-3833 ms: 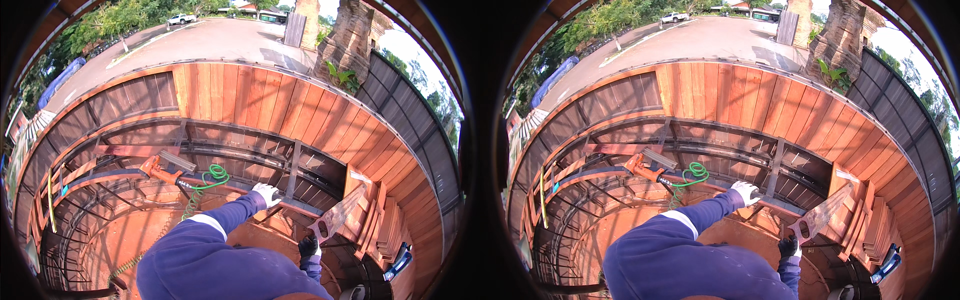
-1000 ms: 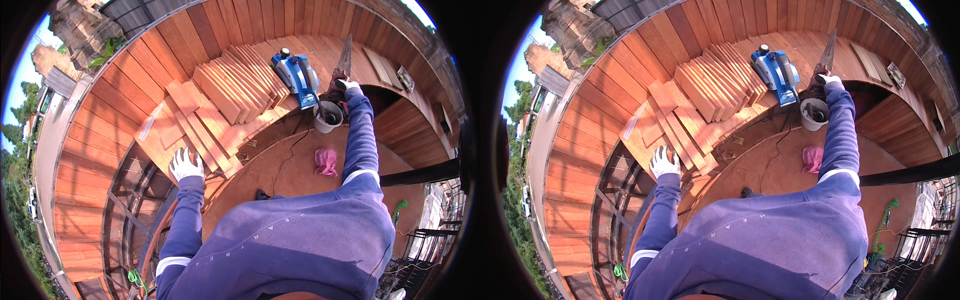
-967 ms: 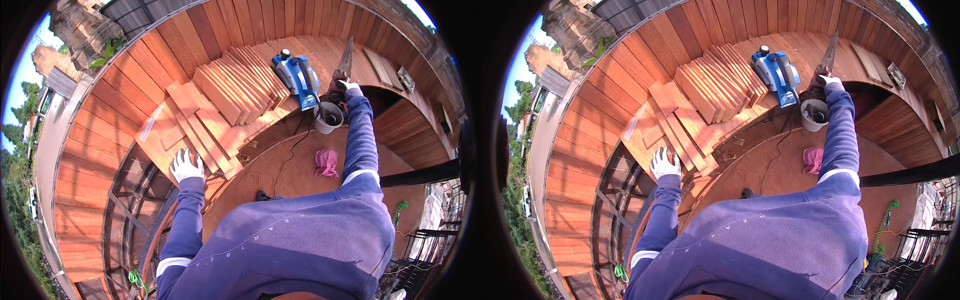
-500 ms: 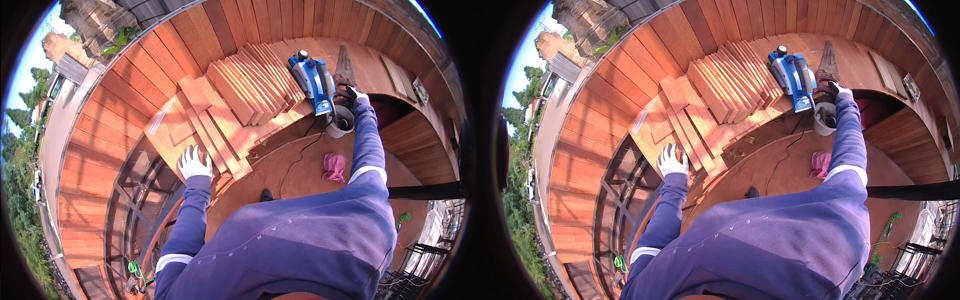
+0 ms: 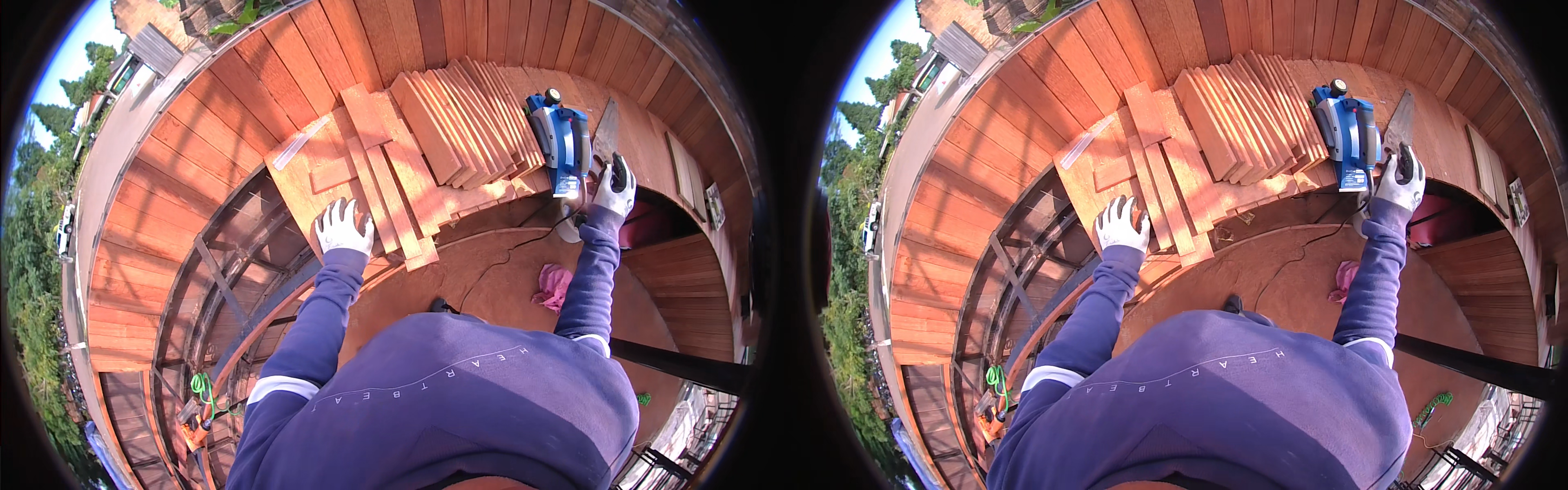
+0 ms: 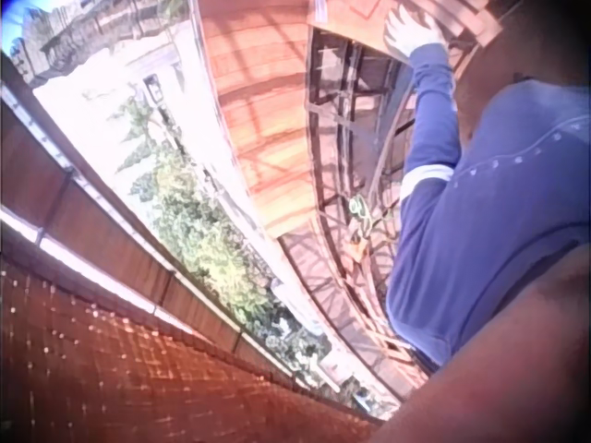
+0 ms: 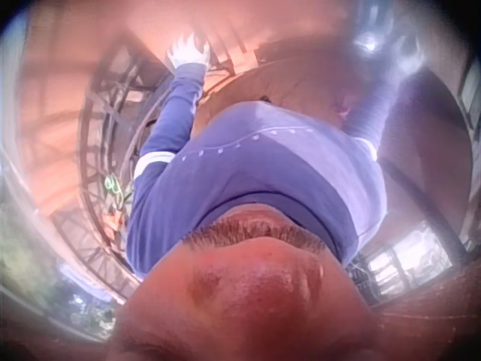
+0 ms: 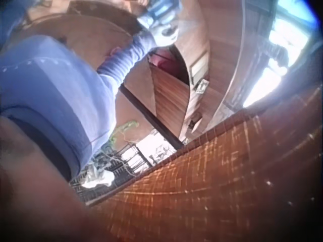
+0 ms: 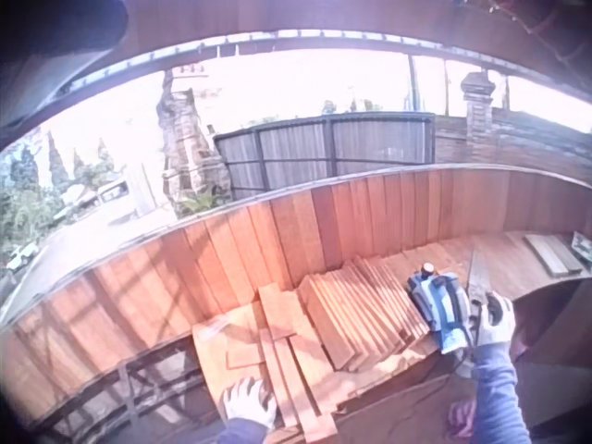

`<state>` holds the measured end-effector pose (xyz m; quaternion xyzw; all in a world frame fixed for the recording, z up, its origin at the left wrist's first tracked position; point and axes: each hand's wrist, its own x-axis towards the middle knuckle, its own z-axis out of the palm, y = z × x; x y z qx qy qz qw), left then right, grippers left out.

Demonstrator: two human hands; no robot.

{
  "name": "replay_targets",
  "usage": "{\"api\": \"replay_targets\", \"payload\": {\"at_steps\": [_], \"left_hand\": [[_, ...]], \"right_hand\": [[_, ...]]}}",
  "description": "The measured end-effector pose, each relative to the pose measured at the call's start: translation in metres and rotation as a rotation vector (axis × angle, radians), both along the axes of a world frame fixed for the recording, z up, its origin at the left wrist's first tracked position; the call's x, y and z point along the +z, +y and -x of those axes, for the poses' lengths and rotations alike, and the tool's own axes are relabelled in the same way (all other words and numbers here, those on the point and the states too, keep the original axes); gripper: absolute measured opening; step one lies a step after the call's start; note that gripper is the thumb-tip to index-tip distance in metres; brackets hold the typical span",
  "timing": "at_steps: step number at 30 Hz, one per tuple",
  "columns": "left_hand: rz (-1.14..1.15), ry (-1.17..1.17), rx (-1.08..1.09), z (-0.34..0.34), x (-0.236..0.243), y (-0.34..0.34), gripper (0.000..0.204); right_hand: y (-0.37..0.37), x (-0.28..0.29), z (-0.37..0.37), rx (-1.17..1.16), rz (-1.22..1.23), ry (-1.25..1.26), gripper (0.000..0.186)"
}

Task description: The person arranges wooden planks on a curved wooden structure, likely a deck or roof. They use a hand saw to cut a plank and a nail gun to secure the pieces in place. The person also uses a power sander to smooth the surface of the wood.

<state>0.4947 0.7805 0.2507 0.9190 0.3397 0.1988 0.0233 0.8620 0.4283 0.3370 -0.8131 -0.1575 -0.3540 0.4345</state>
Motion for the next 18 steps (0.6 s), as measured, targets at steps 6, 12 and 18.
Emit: {"api": "replay_targets", "payload": {"at_steps": [6,12,18], "left_hand": [[0.025,-0.008,0.005,0.003,-0.003,0.002,0.048],[0.069,-0.013,0.012,0.001,-0.003,0.001,0.048],[0.061,-0.043,0.034,0.003,-0.003,-0.001,0.046]], "right_hand": [[0.130,0.012,0.099,0.417,0.244,-0.200,0.032],[0.208,-0.034,0.140,0.274,0.928,0.001,0.066],[0.213,-0.044,0.150,0.334,0.909,0.033,0.059]]}}
